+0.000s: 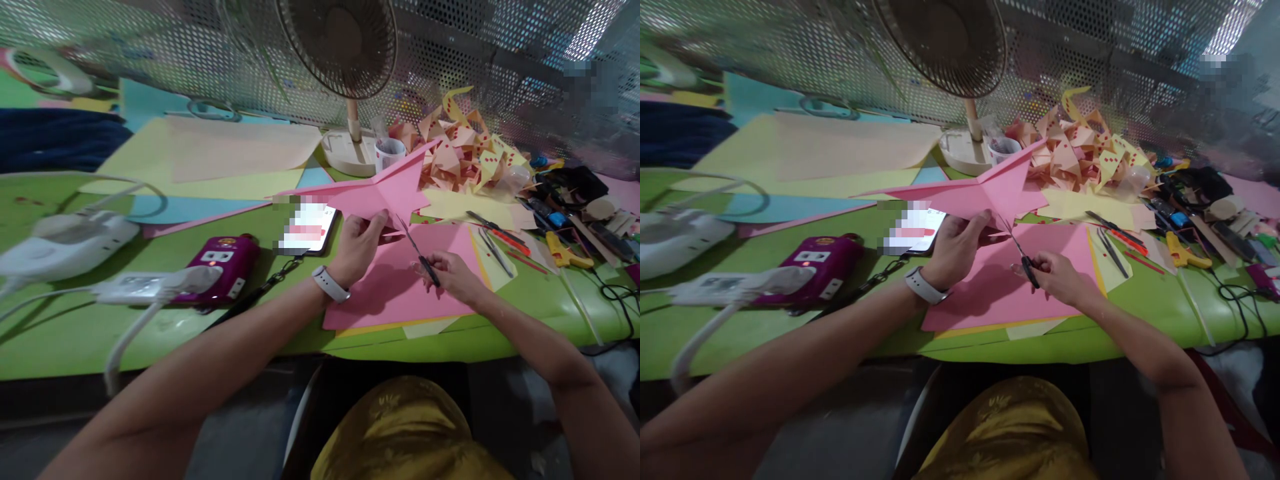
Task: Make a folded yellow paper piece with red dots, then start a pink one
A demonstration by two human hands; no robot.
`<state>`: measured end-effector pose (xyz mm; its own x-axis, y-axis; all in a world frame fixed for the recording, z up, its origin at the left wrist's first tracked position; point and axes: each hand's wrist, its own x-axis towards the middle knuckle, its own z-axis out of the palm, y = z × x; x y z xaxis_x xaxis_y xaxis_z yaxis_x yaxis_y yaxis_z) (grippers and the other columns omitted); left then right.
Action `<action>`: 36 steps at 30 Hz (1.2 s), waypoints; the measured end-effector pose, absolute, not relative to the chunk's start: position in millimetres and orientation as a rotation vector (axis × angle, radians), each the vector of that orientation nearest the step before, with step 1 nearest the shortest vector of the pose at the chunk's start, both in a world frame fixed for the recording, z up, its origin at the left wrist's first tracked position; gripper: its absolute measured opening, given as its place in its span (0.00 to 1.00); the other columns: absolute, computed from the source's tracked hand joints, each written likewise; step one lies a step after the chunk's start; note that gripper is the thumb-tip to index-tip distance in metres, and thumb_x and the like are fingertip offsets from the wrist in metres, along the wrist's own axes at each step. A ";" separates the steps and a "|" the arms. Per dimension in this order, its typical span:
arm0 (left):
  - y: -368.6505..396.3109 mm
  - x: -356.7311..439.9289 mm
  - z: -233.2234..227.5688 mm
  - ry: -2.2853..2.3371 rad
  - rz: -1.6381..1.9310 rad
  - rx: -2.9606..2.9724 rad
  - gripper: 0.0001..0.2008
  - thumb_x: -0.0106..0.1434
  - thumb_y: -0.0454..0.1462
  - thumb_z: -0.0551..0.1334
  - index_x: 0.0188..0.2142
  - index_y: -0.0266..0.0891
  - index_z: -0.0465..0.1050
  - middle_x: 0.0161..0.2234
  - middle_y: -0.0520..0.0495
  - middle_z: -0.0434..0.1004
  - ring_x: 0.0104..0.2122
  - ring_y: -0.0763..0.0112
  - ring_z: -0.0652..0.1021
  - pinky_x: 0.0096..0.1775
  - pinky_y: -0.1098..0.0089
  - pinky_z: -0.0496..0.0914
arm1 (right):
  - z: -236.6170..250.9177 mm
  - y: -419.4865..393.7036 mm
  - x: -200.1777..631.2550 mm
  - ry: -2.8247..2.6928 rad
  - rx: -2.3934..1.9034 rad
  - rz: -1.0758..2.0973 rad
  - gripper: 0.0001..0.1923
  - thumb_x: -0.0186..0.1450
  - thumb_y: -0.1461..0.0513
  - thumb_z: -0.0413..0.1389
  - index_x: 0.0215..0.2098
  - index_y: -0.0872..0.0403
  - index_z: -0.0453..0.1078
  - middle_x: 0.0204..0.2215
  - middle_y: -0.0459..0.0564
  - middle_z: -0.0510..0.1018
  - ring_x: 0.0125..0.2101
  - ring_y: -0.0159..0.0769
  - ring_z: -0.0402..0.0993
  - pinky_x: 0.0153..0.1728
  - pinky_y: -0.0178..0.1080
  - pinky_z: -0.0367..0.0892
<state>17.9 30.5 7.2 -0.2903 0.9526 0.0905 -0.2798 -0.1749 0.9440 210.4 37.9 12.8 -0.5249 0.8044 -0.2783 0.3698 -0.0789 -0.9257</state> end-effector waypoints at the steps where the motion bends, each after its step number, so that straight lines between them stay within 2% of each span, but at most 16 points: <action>1: 30.6 17.7 7.3 1.098 1.643 0.927 0.16 0.60 0.46 0.66 0.23 0.37 0.73 0.23 0.49 0.77 0.29 0.66 0.83 0.41 0.63 0.82 | 12.2 38.1 210.6 -1.831 -1.270 1.634 0.24 0.55 0.44 0.66 0.30 0.53 0.65 0.20 0.43 0.72 0.18 0.28 0.69 0.13 0.28 0.62; 8: 32.2 16.6 7.0 1.032 1.674 0.898 0.15 0.56 0.45 0.68 0.23 0.37 0.73 0.21 0.51 0.75 0.26 0.69 0.81 0.41 0.62 0.81 | 11.8 39.3 209.9 -1.807 -1.276 1.664 0.26 0.52 0.43 0.67 0.29 0.53 0.65 0.17 0.42 0.72 0.15 0.27 0.66 0.11 0.29 0.60; 14: 32.9 15.1 10.7 0.996 1.679 0.713 0.16 0.52 0.47 0.69 0.25 0.38 0.71 0.21 0.52 0.73 0.28 0.65 0.82 0.42 0.57 0.81 | 13.7 38.6 208.3 -1.780 -1.289 1.656 0.28 0.50 0.42 0.68 0.29 0.54 0.65 0.17 0.42 0.72 0.16 0.27 0.67 0.10 0.28 0.60; 20: 37.7 14.2 8.1 1.046 1.790 0.620 0.20 0.52 0.45 0.70 0.20 0.41 0.61 0.16 0.58 0.59 0.23 0.69 0.79 0.40 0.61 0.81 | 14.4 39.1 208.4 -1.774 -1.291 1.658 0.28 0.50 0.42 0.68 0.29 0.54 0.66 0.18 0.42 0.72 0.16 0.27 0.67 0.10 0.28 0.60; 27: 43.4 12.3 0.4 1.044 1.852 0.602 0.20 0.55 0.46 0.69 0.19 0.42 0.61 0.14 0.59 0.57 0.16 0.78 0.68 0.35 0.65 0.81 | 10.8 39.8 209.9 -1.781 -1.296 1.651 0.28 0.50 0.41 0.67 0.29 0.54 0.66 0.16 0.42 0.73 0.14 0.26 0.64 0.10 0.28 0.59; 36: 43.3 12.2 -0.6 1.031 1.845 0.593 0.22 0.56 0.49 0.69 0.19 0.42 0.61 0.14 0.59 0.58 0.17 0.77 0.69 0.37 0.65 0.81 | 13.5 38.6 209.7 -1.761 -1.301 1.659 0.28 0.50 0.41 0.68 0.30 0.54 0.67 0.16 0.43 0.73 0.14 0.27 0.65 0.10 0.29 0.59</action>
